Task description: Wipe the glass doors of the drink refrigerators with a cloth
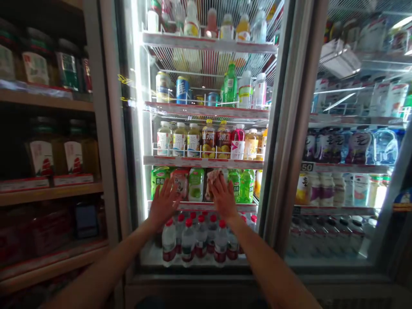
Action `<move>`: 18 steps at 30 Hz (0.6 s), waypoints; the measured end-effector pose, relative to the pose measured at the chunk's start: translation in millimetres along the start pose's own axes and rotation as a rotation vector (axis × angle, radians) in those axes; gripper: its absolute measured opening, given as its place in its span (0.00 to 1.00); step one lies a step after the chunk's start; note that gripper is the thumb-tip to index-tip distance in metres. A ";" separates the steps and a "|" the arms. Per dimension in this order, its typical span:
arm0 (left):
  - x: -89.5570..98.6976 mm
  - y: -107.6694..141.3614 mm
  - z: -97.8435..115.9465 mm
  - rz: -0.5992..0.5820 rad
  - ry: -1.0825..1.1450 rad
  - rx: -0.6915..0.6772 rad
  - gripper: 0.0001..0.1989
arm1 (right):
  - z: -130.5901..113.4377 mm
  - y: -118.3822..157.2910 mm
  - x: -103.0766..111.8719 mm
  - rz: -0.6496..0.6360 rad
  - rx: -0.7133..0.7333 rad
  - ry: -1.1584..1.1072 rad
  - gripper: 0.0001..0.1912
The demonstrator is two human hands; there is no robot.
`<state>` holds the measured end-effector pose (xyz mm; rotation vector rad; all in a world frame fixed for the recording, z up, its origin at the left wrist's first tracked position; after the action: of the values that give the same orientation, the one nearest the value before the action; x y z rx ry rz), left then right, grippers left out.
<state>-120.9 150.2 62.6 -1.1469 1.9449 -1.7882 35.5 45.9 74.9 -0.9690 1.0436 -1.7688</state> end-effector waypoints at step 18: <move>9.6 11.8 -34.8 -0.058 -0.082 0.031 0.26 | -39.2 -49.4 -10.8 0.028 0.050 -0.060 0.25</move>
<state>-154.5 167.9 61.8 -1.2573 1.8493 -1.7650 -9.4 80.8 104.2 -0.9665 0.9666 -1.7250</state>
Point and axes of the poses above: each hand's wrist, its own y-axis away from the middle knuckle, its own x-axis out of the back of the hand, z = x × y, the point moved 9 cm from there along -y, towards the middle knuckle, and after that the axes turned 7 degrees about z, right-handed, at the moved point
